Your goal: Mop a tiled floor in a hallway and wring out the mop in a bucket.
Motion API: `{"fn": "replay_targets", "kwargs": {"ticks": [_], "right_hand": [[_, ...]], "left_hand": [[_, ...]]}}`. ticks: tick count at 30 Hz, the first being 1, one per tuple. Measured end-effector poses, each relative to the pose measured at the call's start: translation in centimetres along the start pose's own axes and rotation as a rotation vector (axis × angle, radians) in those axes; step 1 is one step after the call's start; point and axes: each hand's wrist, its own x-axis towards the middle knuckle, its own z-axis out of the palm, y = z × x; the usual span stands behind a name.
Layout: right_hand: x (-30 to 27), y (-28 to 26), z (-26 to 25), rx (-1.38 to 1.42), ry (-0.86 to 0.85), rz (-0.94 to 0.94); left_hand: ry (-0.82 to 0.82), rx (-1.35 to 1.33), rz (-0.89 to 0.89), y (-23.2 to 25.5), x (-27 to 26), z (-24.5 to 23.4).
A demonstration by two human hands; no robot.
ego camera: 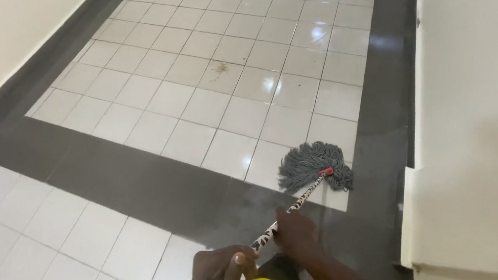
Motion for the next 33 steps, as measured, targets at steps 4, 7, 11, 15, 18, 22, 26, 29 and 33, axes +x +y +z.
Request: {"fn": "replay_targets", "kwargs": {"ticks": [4,7,11,15,18,22,26,29,33], "right_hand": [[5.7,4.6,-4.6,0.043,0.021,0.073],[11.1,8.0,-8.2,0.032,0.014,0.094],[17.9,13.5,-11.9,-0.013,-0.071,0.110],[19.7,15.6,-17.1,0.007,-0.084,0.094],[20.3,16.1,-19.2,0.022,-0.033,0.085],[20.1,18.5,-19.5,0.079,0.139,0.045],[20.0,22.6,-21.2,0.109,0.234,-0.035],[20.1,25.8,-21.8,0.135,0.214,-0.044],[17.0,29.0,-24.5,0.130,0.205,0.000]], "left_hand": [[0.042,-0.178,-0.050,1.3,7.5,4.5],[-0.043,-0.147,-0.047,1.3,14.8,6.0],[-0.093,-0.152,-0.072,1.2,22.1,9.3],[-0.197,-0.037,0.108,4.1,28.3,11.2],[-0.231,0.034,0.066,7.2,31.3,12.4],[-0.238,0.009,0.058,10.6,31.5,15.6],[0.215,-0.447,0.153,11.8,29.7,22.6],[0.074,-0.471,0.029,13.6,29.6,25.4],[-0.051,-0.128,0.206,13.8,29.8,29.2]]}}
